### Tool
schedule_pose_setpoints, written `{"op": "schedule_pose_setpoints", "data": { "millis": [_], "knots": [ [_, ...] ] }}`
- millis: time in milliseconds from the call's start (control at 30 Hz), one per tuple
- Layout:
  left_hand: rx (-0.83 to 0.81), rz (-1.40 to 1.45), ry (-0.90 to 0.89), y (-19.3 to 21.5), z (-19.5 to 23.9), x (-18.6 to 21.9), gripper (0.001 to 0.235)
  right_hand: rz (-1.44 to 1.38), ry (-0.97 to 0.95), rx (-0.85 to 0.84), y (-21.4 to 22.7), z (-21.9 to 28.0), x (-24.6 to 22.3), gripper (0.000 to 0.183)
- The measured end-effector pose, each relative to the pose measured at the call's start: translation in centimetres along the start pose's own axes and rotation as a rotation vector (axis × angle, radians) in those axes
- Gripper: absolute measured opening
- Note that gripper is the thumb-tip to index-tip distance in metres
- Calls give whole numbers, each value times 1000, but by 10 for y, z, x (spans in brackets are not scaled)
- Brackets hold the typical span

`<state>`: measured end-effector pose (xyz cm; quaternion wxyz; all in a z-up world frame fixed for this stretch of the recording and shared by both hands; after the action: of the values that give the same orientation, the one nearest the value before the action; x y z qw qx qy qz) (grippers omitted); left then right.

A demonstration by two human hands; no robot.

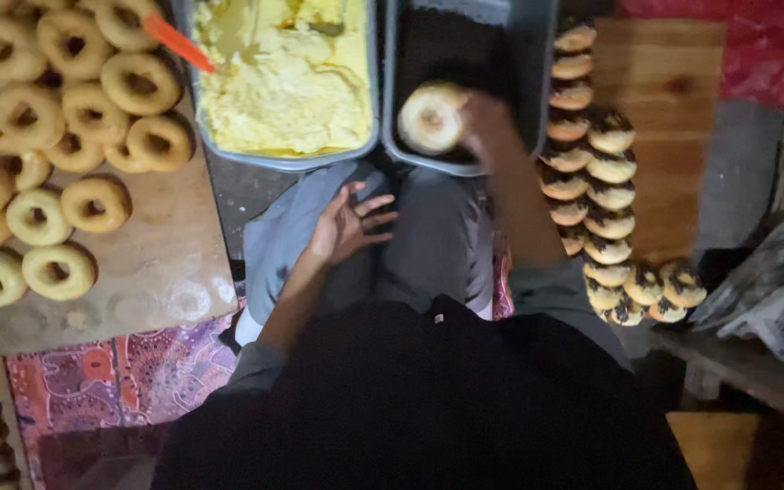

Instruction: The person picks up plain donuts, fills them with a yellow cream using their fingers, and then places them into a tray of dark topping. The finished donuts are arranged in rows on a wooden board.

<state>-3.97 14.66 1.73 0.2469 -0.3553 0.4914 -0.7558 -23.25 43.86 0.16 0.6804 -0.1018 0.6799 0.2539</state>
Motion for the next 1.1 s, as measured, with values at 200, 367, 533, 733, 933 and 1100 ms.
{"op": "schedule_pose_setpoints", "data": {
  "millis": [200,367,533,733,933,1100],
  "knots": [
    [-135,49,12,17,-5,-9,41,6,-164,236,-9,-63,51,41],
    [-198,60,27,22,-9,-6,41,664,-117,160,-28,-58,43,43],
    [-161,26,25,20,-8,-1,41,1033,-55,220,-20,-45,6,38],
    [-143,28,42,16,-6,-2,47,-1125,-139,261,30,42,4,43],
    [-155,-21,56,9,-8,5,47,-1006,-27,544,148,151,42,30],
    [-104,-37,62,-2,-17,7,47,-630,65,789,255,171,78,14]
  ]
}}
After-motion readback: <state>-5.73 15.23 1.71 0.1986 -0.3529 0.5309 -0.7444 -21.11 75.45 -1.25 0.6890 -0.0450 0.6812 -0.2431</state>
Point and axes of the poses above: each hand's wrist, its own z-axis away from the middle knuckle, its own y-axis out of the back of the hand, x = y × z, the point moved 3 cm from there along -z, towards the middle knuckle, and after that the axes turned 10 degrees about -x, right-handed, at the moved point
